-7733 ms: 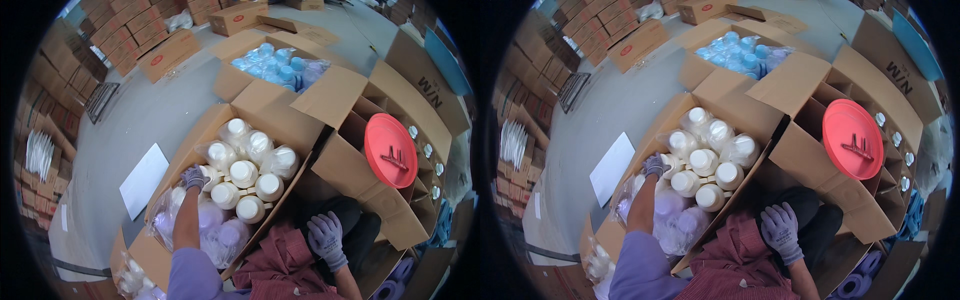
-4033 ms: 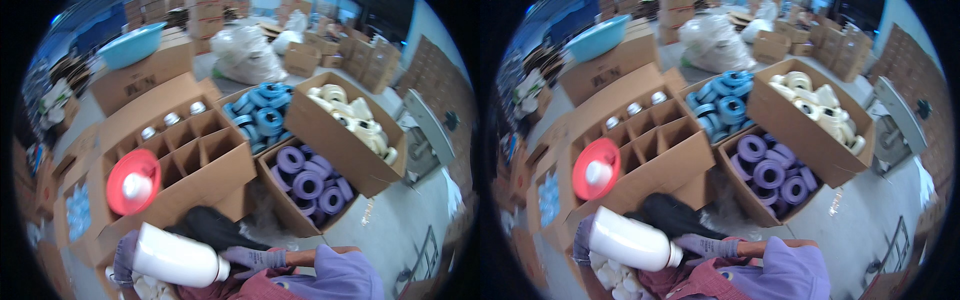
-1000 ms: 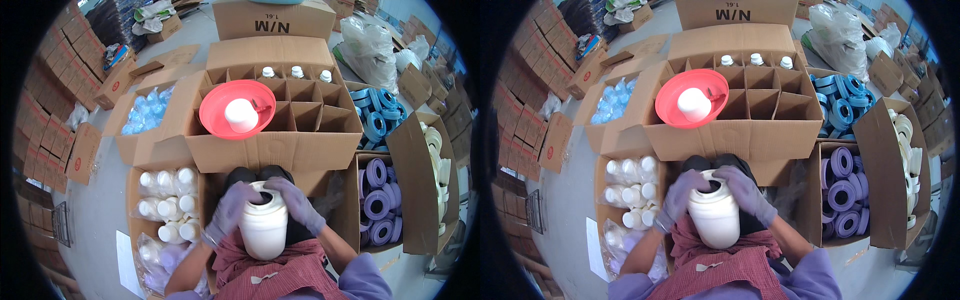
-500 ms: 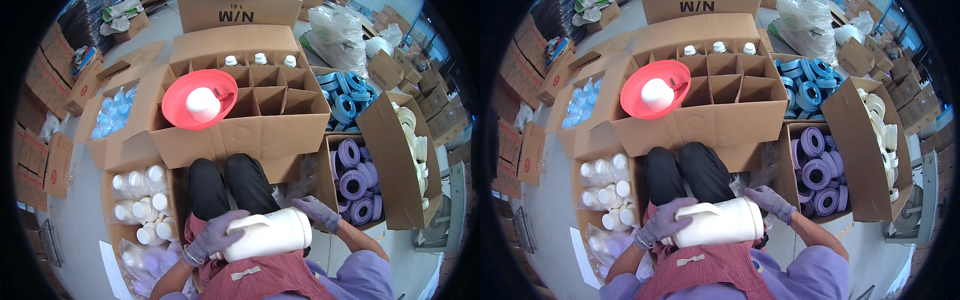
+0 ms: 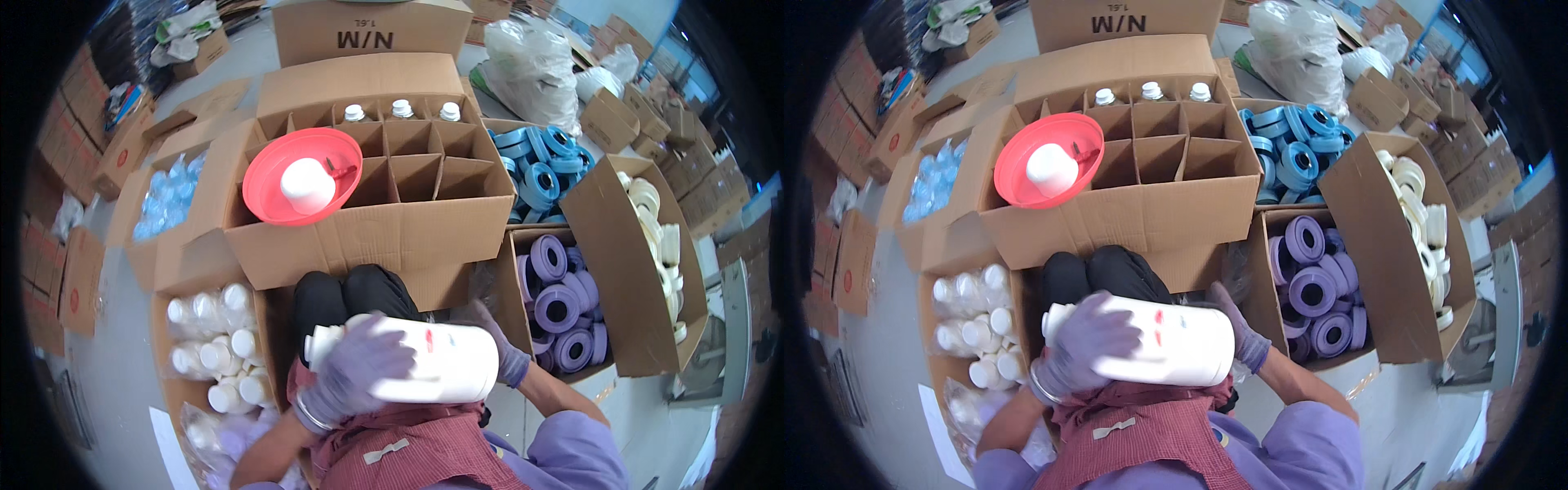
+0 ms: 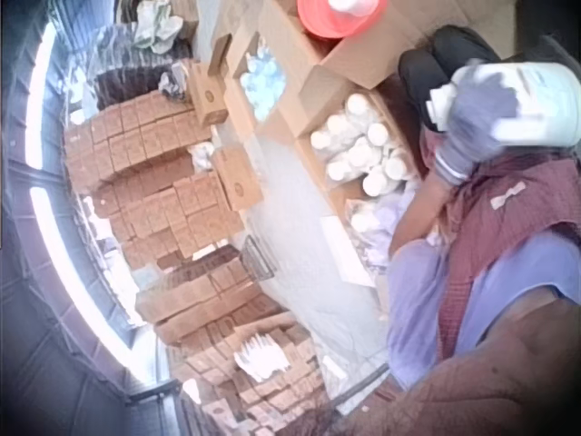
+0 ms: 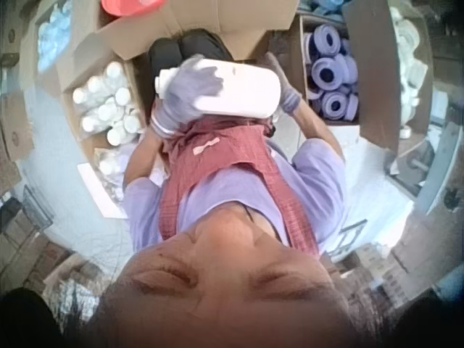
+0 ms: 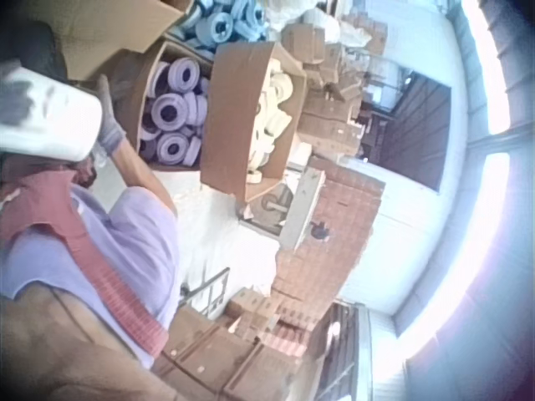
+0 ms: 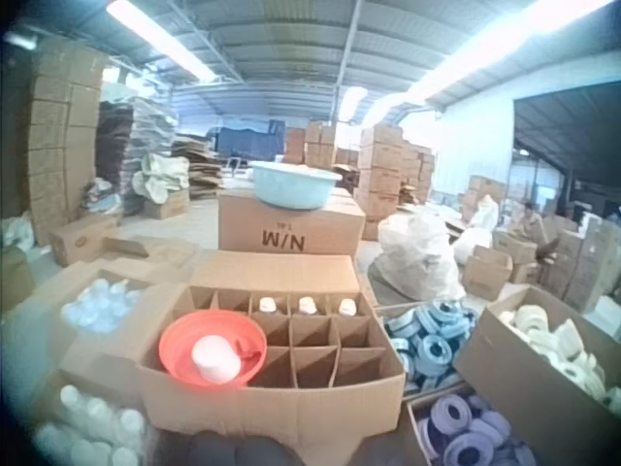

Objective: The person assembles thermos flasks by inserting inner liners, placing rubber seals, and screwing on lids. They handle multiple flasks and components from surrounding boxes, wrapping each completed unit in plastic.

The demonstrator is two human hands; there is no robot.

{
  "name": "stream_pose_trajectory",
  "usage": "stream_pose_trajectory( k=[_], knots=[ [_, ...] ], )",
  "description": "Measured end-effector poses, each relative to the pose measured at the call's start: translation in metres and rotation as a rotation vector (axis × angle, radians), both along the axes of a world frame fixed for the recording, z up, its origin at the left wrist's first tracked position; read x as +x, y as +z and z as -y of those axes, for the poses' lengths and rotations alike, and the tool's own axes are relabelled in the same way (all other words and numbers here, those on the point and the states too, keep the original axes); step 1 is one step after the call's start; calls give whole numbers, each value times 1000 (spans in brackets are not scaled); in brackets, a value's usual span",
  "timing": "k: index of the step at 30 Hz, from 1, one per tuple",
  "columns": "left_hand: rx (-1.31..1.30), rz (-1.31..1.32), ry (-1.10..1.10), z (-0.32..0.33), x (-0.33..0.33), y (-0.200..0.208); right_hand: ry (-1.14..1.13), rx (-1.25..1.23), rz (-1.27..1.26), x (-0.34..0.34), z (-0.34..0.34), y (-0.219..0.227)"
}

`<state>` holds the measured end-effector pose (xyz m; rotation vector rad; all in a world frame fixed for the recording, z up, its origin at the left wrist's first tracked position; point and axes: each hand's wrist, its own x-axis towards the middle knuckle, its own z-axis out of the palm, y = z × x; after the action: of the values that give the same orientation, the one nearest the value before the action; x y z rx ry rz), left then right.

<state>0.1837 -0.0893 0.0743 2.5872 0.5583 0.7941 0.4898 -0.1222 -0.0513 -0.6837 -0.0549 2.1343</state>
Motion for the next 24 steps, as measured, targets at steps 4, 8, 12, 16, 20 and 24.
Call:
stream_pose_trajectory(
  k=[4, 8, 12, 16, 20, 24],
  knots=[
    [-1253, 409, 449, -14, -23, -9, -103, 608, 957, -25, -16, 58],
    [-183, 213, 237, -16, -21, 0, -160, 178, 358, -46, -37, 71],
    [-691, 310, 390, -29, -37, -2, -28, 292, 692, -54, -63, 84],
    [-1097, 497, 571, -16, -48, -9, 36, 1135, 1028, -59, -71, 111],
    [-245, 360, 407, -30, -43, -3, 35, 520, 651, -72, -86, 111],
    [-471, 549, 404, -35, -70, -24, 124, 765, 973, -87, -100, 127]
  ],
)
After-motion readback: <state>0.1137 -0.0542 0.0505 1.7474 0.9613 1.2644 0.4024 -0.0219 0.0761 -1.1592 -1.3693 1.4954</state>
